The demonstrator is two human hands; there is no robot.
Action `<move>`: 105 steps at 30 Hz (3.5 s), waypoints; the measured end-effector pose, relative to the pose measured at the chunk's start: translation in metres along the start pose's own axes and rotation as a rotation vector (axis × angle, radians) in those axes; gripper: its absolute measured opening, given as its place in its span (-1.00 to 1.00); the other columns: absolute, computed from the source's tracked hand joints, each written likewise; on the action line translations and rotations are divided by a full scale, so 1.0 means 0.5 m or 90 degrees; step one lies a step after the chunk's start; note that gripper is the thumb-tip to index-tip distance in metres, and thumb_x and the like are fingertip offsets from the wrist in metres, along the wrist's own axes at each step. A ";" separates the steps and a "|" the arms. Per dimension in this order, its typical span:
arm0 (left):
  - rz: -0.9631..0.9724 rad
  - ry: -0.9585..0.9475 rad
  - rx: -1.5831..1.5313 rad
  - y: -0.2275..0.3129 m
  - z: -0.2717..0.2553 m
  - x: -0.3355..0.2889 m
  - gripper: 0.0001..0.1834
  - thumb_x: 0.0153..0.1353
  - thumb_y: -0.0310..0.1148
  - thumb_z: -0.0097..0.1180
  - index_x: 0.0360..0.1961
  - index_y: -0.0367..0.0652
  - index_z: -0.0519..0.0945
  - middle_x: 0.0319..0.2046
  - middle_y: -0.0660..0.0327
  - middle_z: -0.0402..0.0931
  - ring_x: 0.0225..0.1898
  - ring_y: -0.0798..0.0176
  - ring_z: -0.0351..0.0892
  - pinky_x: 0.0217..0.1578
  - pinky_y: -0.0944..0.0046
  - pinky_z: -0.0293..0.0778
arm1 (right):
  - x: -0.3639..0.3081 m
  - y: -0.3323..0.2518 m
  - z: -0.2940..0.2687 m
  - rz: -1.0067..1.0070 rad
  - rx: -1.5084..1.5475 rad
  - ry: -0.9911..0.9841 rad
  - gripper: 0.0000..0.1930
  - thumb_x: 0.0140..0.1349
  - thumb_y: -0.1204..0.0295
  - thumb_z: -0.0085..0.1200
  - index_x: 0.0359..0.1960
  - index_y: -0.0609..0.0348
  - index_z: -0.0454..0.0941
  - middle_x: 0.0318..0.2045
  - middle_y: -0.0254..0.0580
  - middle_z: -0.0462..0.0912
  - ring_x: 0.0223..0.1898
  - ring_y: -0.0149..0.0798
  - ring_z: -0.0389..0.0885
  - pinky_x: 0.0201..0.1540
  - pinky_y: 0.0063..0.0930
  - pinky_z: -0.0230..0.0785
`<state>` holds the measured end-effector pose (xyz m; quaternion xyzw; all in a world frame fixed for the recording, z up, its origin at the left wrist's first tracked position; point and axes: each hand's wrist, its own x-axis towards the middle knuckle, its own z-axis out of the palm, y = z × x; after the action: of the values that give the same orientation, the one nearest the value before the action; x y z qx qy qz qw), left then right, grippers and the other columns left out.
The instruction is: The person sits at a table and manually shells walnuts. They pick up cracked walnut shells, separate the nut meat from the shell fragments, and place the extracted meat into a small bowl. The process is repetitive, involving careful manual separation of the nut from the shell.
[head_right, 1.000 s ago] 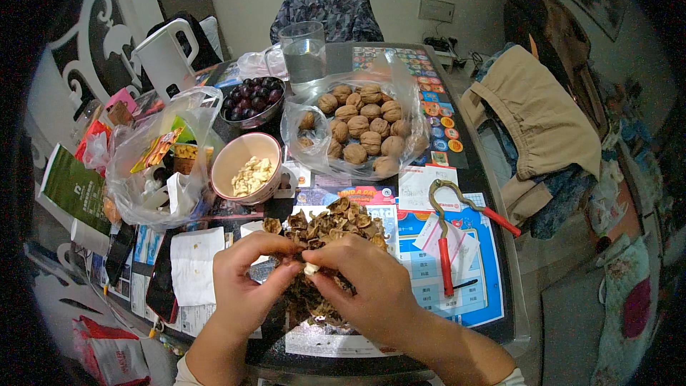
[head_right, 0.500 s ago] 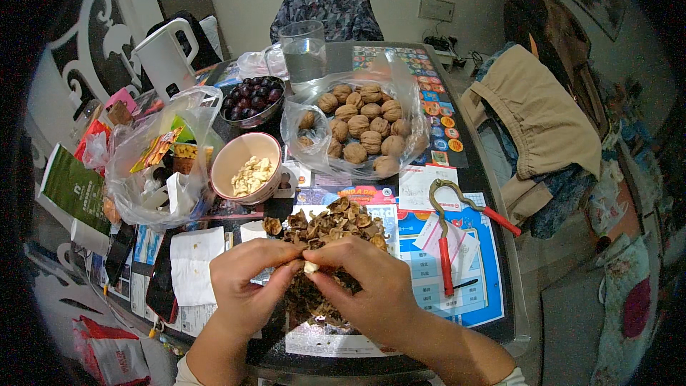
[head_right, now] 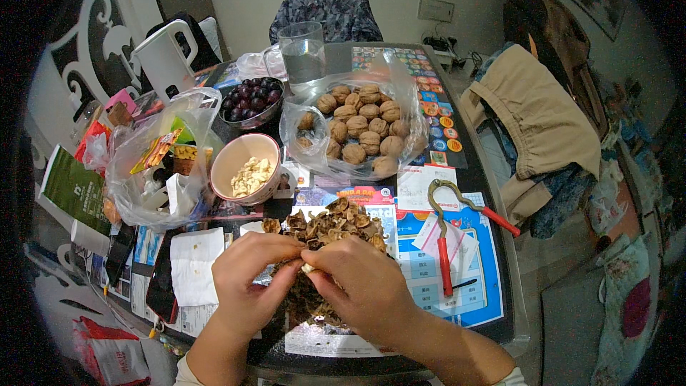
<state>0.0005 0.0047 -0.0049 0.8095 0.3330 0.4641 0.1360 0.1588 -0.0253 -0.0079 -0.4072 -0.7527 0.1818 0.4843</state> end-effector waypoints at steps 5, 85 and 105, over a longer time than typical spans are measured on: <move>0.070 -0.002 0.046 -0.001 -0.001 0.001 -0.81 -0.29 -0.58 0.18 -0.53 -0.23 0.50 -0.51 0.19 0.48 -0.52 0.18 0.47 -0.52 0.33 0.39 | -0.002 0.003 0.002 -0.018 0.003 0.001 -0.75 -0.10 0.62 0.09 -0.31 0.27 0.42 -0.46 -0.09 0.48 -0.42 -0.11 0.48 -0.38 -0.38 0.34; -0.105 -0.028 -0.112 0.005 -0.008 0.000 -0.87 -0.18 -0.57 0.17 -0.51 -0.26 0.53 -0.50 0.15 0.51 -0.47 0.16 0.49 -0.43 0.33 0.39 | 0.011 0.000 -0.018 -0.039 -0.040 -0.016 -0.73 -0.11 0.59 0.11 -0.28 0.22 0.47 -0.40 -0.15 0.50 -0.37 -0.17 0.50 -0.35 -0.44 0.36; -0.087 -0.045 -0.068 0.002 -0.009 -0.001 -0.87 -0.19 -0.56 0.15 -0.51 -0.24 0.54 -0.50 0.15 0.51 -0.48 0.15 0.48 -0.44 0.30 0.37 | 0.010 0.003 -0.016 -0.019 -0.032 -0.043 -0.72 -0.10 0.60 0.09 -0.26 0.22 0.48 -0.39 -0.18 0.49 -0.40 -0.20 0.49 -0.40 -0.42 0.34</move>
<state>-0.0029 0.0034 -0.0024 0.7924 0.3568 0.4422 0.2221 0.1656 -0.0217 -0.0022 -0.4015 -0.7791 0.1694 0.4507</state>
